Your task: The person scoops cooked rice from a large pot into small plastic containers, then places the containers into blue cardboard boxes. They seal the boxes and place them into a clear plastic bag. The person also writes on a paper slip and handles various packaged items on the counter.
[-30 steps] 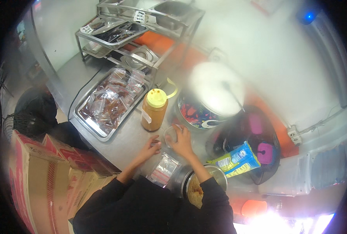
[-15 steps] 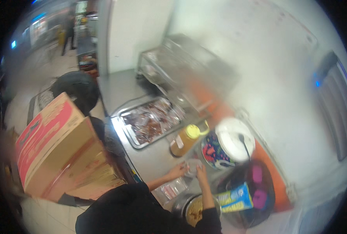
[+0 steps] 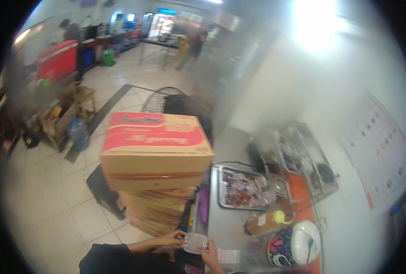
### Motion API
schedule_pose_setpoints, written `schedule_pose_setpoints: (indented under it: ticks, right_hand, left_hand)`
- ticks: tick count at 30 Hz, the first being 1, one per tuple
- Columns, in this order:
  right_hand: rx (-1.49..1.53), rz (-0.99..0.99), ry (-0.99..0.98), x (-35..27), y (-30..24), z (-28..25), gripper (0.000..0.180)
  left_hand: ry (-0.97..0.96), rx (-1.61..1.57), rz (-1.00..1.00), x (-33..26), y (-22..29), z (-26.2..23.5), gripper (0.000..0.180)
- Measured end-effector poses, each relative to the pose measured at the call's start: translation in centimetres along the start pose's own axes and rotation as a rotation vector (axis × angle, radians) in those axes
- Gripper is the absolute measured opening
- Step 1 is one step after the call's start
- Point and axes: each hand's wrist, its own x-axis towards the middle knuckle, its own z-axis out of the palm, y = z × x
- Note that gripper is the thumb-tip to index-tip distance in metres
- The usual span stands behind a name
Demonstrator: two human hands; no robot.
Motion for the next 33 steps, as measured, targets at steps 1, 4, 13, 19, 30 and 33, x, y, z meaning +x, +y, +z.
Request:
schedule_pose_setpoints:
  ticks: [1,4,13,19,30,33]
  right_hand:
    - [-0.056,-0.038,-0.075,0.4,-1.0,2.1,0.054]
    - [-0.063,-0.067,-0.265,1.7,-1.5,9.0,0.051]
    - [-0.102,-0.184,-0.770,0.3,-8.9,37.3,0.043]
    - [-0.121,-0.171,-1.023,-2.5,-11.8,58.2,0.050]
    - [-0.346,-0.341,-1.634,-8.5,-19.1,96.0,0.054]
    - [-0.387,-0.333,-1.750,-12.7,-24.6,106.0,0.055]
  left_hand:
    - [0.053,-0.022,0.034,-1.7,-1.9,-1.6,0.074]
    - [0.193,-0.085,0.044,-8.0,-4.8,-6.2,0.072]
    - [0.776,-0.306,0.155,-34.4,-10.0,-16.4,0.075]
    - [1.094,-0.400,0.225,-51.1,-14.9,-23.6,0.077]
    - [1.686,-0.842,0.335,-72.6,-25.5,-37.9,0.081]
    - [1.832,-0.995,0.443,-80.6,-25.1,-42.2,0.076]
